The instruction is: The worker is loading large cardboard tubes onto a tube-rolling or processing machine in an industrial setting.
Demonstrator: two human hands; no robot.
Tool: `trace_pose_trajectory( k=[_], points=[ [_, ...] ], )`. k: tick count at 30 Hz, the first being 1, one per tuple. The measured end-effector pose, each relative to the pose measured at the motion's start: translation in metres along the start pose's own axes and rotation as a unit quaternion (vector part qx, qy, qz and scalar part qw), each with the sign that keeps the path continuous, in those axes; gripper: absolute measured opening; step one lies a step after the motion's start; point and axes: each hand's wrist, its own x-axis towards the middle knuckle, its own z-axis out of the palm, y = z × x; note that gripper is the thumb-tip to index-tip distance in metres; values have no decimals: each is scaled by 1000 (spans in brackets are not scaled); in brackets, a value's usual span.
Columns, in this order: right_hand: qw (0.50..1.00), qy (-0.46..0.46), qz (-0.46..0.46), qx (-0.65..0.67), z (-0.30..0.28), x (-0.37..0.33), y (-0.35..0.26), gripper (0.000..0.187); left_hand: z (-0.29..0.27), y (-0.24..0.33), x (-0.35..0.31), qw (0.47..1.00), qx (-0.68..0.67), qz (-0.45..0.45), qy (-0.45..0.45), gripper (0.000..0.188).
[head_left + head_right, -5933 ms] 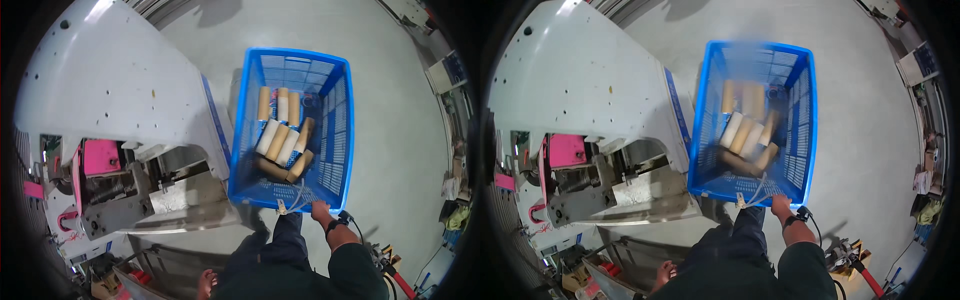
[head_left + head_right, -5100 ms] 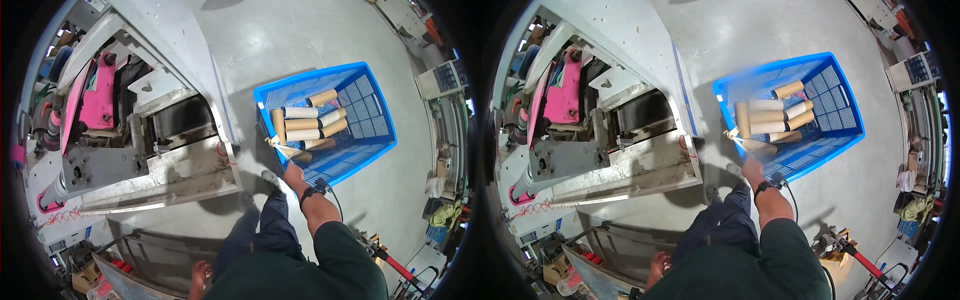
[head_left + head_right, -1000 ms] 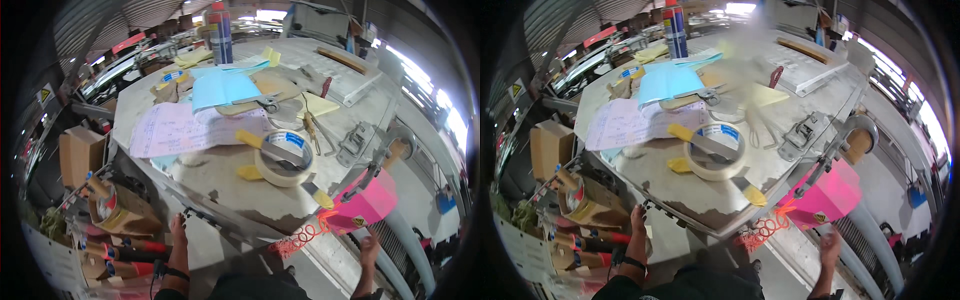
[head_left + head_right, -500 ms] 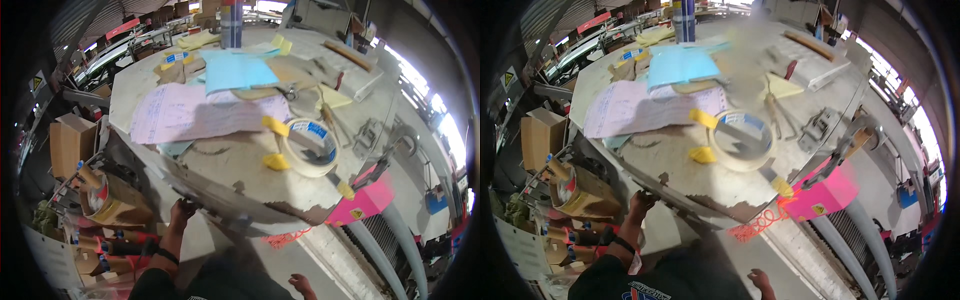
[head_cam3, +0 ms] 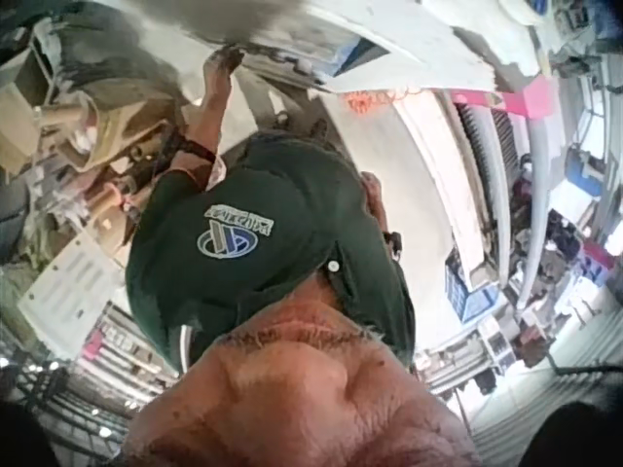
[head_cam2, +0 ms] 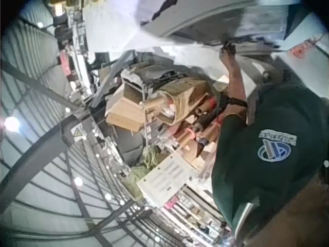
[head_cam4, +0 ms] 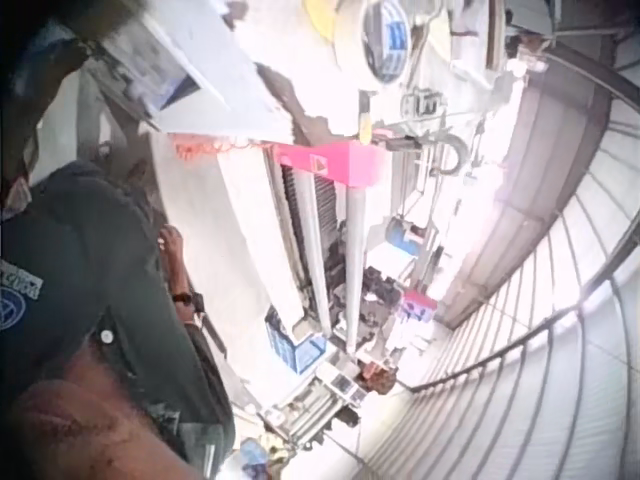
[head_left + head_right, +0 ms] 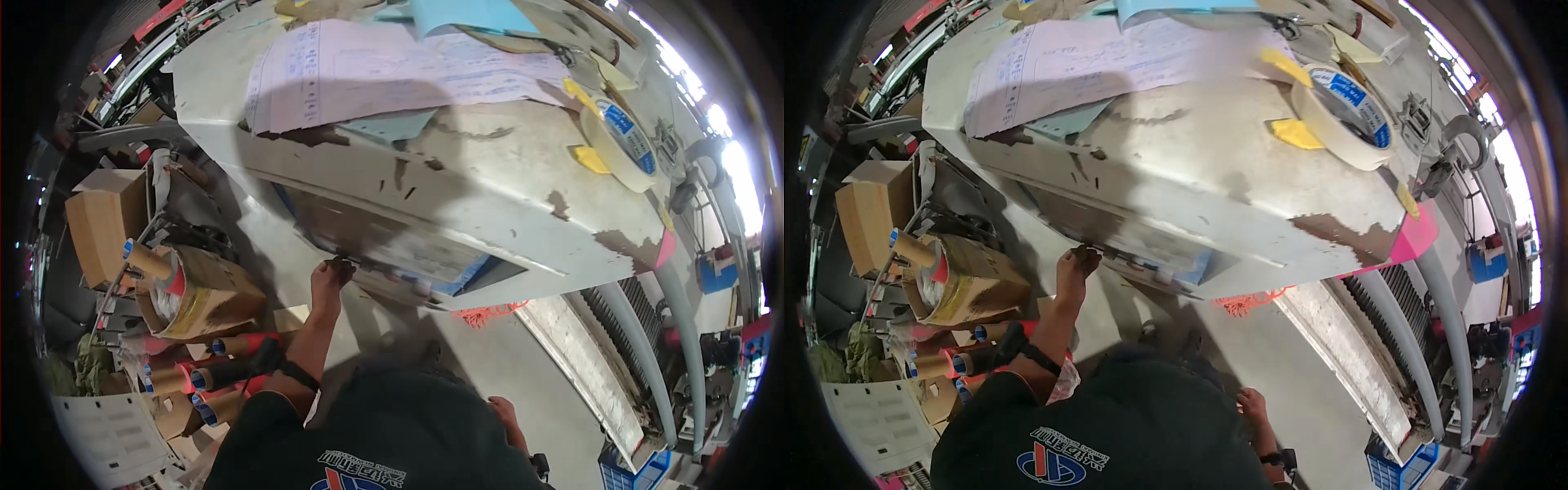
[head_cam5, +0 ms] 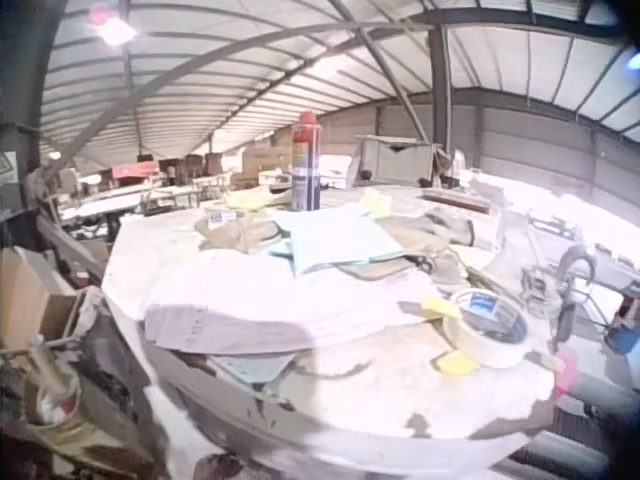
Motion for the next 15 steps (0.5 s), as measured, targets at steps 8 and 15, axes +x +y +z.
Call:
trace_pose_trajectory(
  k=[8,15],
  points=[
    [999,27,-12,-21,34,-18,42,42,3,-39,-30,997,-14,-65,-32,36],
    [998,59,18,-25,35,-37,17,41,9,-42,-21,997,14,-71,-36,22]
  ],
)
